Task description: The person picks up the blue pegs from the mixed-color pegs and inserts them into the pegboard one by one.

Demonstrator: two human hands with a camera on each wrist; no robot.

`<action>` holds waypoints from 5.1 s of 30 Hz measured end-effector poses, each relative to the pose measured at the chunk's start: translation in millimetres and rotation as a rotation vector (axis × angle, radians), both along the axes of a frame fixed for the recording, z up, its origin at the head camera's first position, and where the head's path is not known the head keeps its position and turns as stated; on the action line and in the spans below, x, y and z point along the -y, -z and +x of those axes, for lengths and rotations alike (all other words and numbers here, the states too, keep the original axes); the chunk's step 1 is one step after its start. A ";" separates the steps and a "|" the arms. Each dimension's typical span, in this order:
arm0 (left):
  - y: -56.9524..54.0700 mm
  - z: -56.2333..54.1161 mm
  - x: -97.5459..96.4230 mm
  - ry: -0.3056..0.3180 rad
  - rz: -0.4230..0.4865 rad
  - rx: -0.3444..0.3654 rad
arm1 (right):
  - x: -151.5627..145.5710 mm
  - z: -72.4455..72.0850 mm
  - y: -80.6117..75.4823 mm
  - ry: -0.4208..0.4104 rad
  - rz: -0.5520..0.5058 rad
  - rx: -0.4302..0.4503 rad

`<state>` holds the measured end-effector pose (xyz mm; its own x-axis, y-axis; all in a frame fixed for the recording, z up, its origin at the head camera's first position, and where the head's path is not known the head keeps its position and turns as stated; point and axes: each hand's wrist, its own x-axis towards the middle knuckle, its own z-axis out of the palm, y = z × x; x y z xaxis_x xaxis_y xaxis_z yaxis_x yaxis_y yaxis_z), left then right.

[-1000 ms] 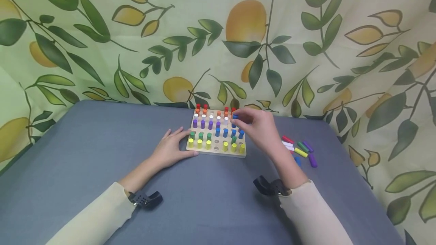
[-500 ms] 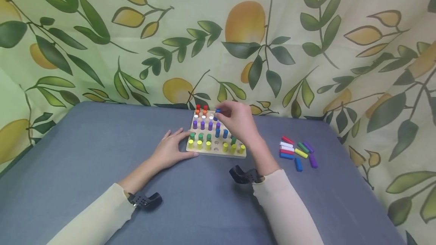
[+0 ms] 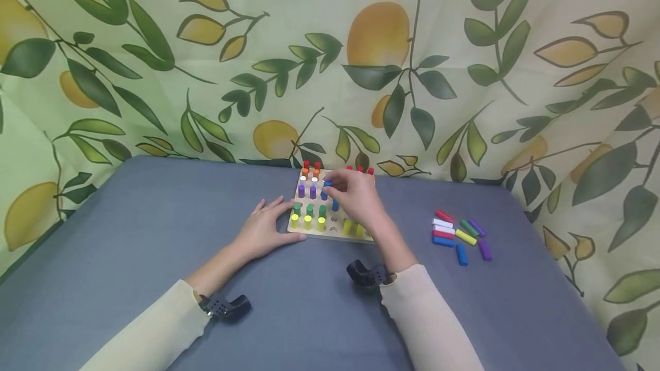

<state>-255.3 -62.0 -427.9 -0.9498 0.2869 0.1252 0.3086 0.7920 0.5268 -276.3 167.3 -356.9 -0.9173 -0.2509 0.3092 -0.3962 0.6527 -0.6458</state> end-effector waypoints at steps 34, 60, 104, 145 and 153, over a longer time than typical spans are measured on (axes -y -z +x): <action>-1.4 2.4 1.3 0.002 0.014 -0.004 | 6.3 -8.5 29.0 -0.018 0.128 0.039; -1.7 2.0 1.9 0.010 0.012 -0.008 | 4.7 -7.3 27.7 -0.048 0.223 0.042; -1.7 -2.5 1.3 0.007 0.002 0.014 | -182.5 82.6 6.2 0.169 0.374 -0.136; 0.1 -0.9 0.4 0.021 0.016 -0.026 | -182.9 85.6 54.9 0.100 0.405 -0.290; -2.9 1.1 0.9 0.004 0.011 -0.009 | -173.6 86.4 43.1 0.119 0.325 -0.288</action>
